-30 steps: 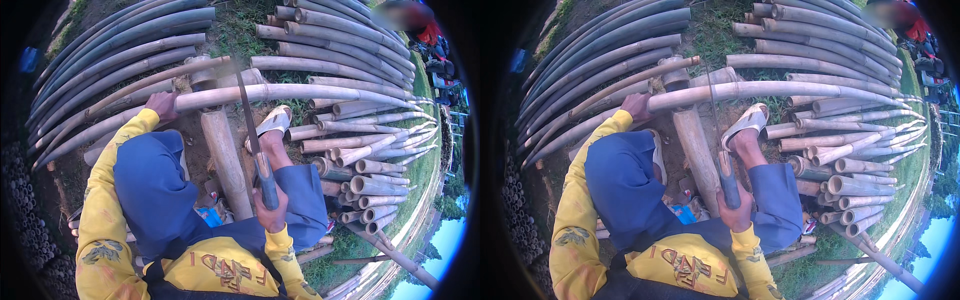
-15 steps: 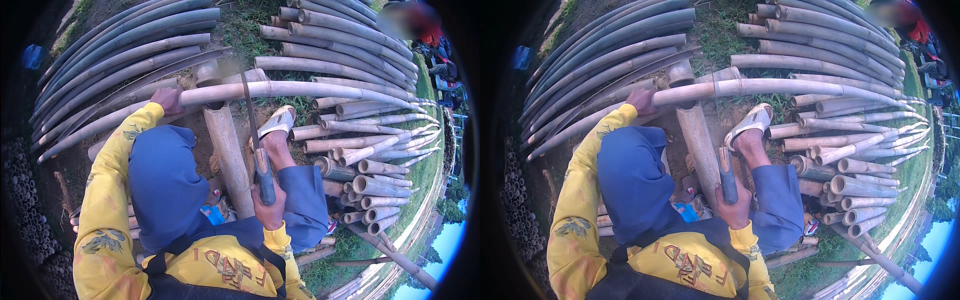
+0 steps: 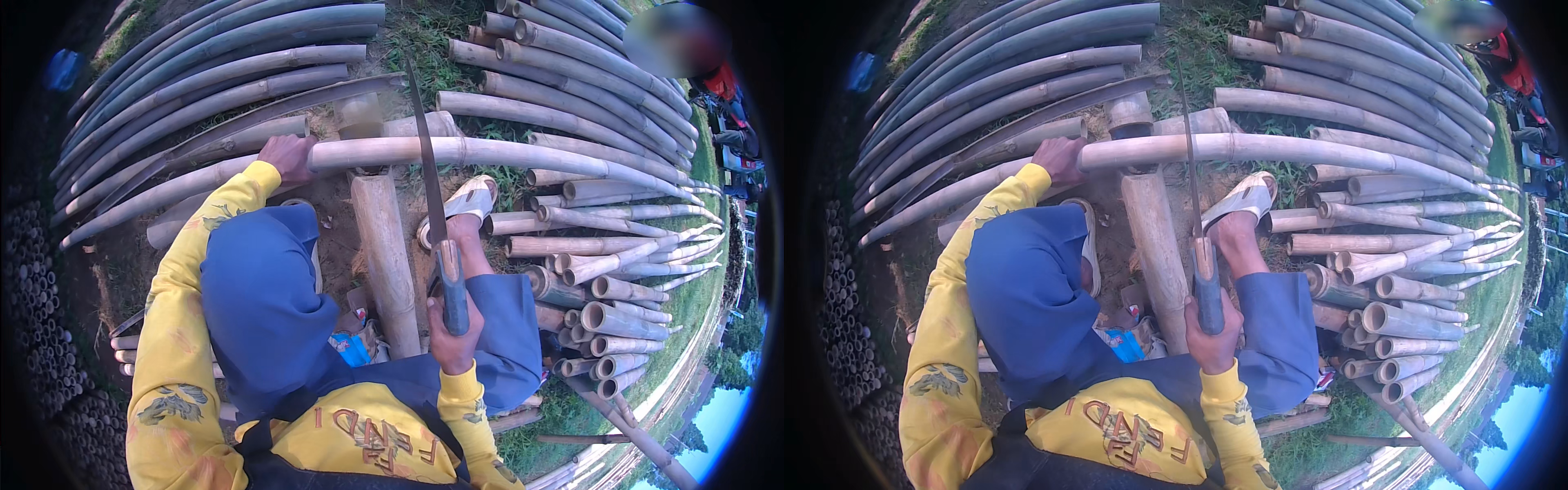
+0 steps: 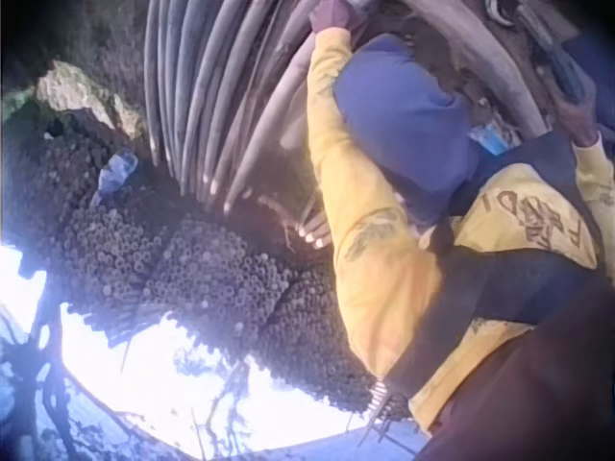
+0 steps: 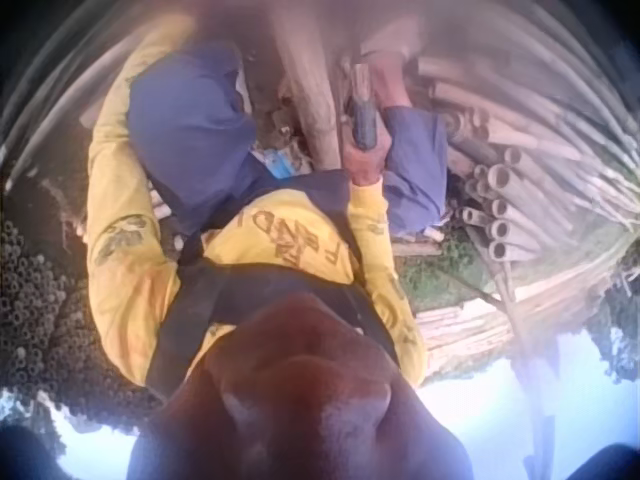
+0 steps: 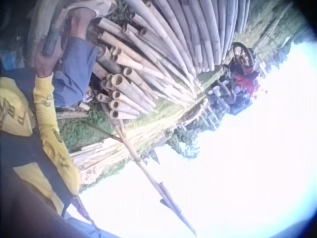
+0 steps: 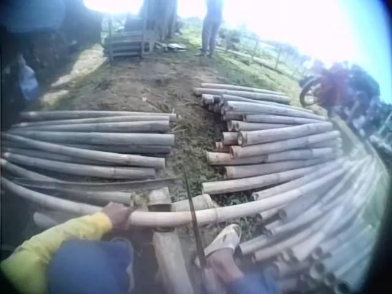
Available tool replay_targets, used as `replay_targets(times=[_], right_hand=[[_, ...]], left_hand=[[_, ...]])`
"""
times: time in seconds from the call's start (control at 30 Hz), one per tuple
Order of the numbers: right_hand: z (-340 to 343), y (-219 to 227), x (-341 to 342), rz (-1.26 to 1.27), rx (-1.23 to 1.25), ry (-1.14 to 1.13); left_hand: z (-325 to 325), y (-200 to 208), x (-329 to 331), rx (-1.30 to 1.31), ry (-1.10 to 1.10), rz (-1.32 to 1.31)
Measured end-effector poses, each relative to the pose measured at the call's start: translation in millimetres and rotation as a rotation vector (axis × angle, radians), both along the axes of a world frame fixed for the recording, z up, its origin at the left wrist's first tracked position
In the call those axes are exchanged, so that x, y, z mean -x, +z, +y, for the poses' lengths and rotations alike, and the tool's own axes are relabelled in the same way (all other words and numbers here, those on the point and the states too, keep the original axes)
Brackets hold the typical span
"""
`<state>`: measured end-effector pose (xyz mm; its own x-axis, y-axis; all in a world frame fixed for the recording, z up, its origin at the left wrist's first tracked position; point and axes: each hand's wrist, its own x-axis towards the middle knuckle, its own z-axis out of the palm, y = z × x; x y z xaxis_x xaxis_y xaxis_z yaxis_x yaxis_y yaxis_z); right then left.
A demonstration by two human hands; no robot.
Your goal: The person sits on the ground and uses a hand saw to cut bamboo poles into shorter sections. They repeatedly pick up poles, position them on a support, saw through them, and place the cut pieces aside.
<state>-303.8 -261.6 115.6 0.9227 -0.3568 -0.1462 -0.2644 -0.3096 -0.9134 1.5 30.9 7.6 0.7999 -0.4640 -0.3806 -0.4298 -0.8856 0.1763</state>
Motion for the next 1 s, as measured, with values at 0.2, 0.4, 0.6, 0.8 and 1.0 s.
replay_targets(times=[0.2,0.4,0.6,0.8,1.0], right_hand=[[-14.7,24.2,34.6,0.022,0.058,-0.01],[-6.9,-48.3,-61.7,-0.058,-0.014,0.045],[-9.0,17.3,69.9,0.065,0.08,0.039],[-24.6,7.5,2.7,0.096,0.02,0.078],[-6.5,-20.7,-14.5,0.006,-0.015,0.026]], left_hand=[[-5.0,0.8,2.0,0.029,0.032,0.007],[-11.4,2.9,-10.3,0.042,0.068,0.063],[-8.0,10.4,-10.6,0.003,0.055,0.095],[-16.0,5.3,-6.9,-0.008,0.08,0.073],[-9.4,-1.5,-6.4,-0.018,0.047,0.1]])
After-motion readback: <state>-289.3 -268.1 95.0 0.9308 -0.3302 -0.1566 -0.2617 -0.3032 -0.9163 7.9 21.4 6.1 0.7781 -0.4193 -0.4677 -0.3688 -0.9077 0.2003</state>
